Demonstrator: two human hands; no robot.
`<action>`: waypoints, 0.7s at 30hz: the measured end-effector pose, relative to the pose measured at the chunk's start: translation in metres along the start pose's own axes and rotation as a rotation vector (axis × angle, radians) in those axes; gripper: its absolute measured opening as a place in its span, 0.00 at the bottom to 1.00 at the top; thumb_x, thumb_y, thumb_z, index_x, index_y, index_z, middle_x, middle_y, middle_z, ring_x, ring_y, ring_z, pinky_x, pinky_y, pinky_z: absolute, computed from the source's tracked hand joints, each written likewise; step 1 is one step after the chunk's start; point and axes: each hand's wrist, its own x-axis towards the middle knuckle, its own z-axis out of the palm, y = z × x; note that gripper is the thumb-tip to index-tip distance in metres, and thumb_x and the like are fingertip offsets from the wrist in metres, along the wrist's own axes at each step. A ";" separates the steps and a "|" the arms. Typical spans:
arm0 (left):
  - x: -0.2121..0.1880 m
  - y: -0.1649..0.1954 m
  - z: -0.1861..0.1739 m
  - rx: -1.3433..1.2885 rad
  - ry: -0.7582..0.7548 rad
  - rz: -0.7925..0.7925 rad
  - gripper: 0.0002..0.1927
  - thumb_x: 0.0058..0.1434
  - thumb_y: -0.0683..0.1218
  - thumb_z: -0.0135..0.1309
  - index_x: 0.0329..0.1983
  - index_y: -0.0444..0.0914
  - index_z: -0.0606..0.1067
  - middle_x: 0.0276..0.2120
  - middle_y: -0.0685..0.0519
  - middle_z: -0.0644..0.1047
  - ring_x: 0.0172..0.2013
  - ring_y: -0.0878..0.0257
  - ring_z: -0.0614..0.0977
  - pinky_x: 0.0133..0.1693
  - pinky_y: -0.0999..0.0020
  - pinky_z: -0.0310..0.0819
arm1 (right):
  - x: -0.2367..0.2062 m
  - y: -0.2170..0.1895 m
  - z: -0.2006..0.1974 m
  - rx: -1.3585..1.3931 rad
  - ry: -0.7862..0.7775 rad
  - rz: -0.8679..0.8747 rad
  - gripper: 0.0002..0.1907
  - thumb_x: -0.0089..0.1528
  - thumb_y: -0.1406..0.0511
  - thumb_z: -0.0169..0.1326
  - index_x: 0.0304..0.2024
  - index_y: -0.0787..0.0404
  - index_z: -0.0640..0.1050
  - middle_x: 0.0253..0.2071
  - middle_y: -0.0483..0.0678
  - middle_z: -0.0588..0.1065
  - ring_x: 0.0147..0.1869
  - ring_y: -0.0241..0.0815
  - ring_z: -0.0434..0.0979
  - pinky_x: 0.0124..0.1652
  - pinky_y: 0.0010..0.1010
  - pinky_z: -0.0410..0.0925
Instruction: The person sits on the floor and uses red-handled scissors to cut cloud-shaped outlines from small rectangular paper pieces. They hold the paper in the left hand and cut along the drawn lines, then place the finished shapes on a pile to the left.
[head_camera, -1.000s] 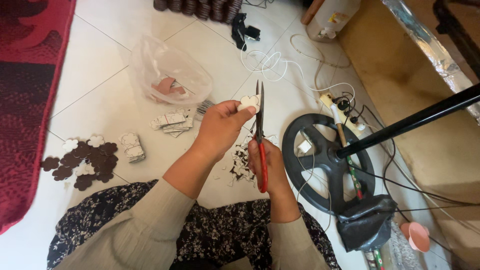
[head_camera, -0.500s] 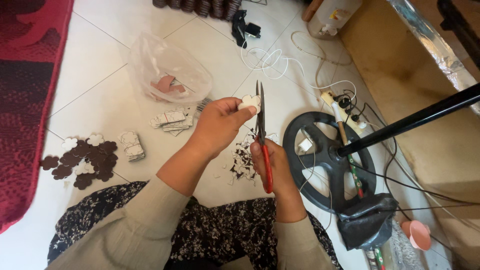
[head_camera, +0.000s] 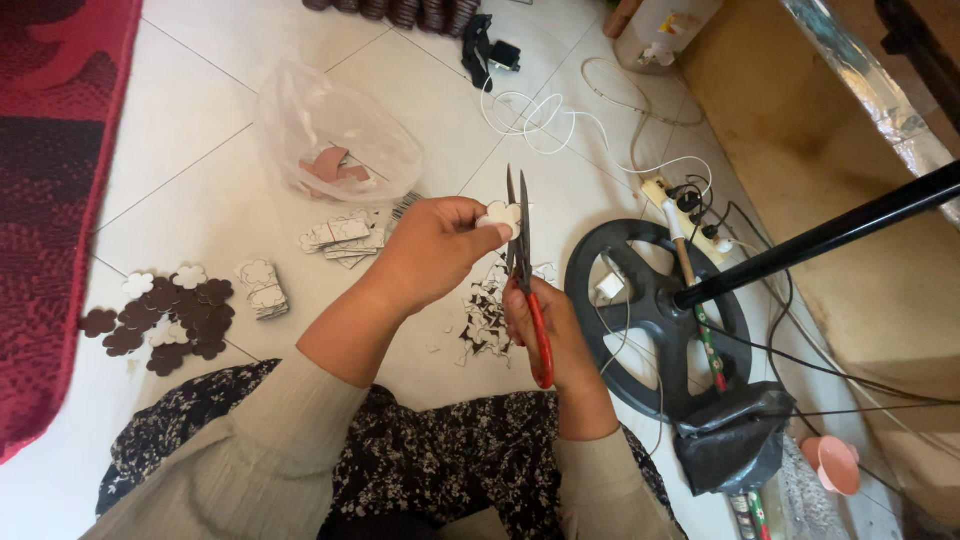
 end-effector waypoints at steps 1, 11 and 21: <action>0.000 -0.001 0.000 -0.028 -0.004 0.008 0.11 0.60 0.47 0.60 0.34 0.33 0.81 0.23 0.61 0.75 0.26 0.74 0.70 0.29 0.75 0.66 | 0.000 0.001 0.001 0.032 -0.002 -0.006 0.19 0.68 0.52 0.51 0.39 0.63 0.74 0.24 0.38 0.65 0.24 0.30 0.62 0.26 0.23 0.58; 0.001 -0.002 -0.002 -0.051 -0.031 -0.061 0.10 0.59 0.46 0.61 0.36 0.34 0.81 0.26 0.60 0.79 0.29 0.74 0.74 0.33 0.77 0.69 | -0.005 0.005 -0.006 0.016 -0.028 -0.034 0.22 0.67 0.49 0.54 0.38 0.63 0.74 0.22 0.37 0.64 0.24 0.29 0.61 0.24 0.22 0.57; 0.002 0.006 -0.009 0.032 -0.097 -0.097 0.10 0.57 0.45 0.63 0.33 0.32 0.81 0.22 0.58 0.74 0.23 0.72 0.68 0.26 0.74 0.63 | -0.010 0.001 -0.025 -0.204 -0.087 -0.043 0.25 0.64 0.45 0.53 0.33 0.60 0.75 0.22 0.36 0.65 0.25 0.28 0.62 0.26 0.23 0.57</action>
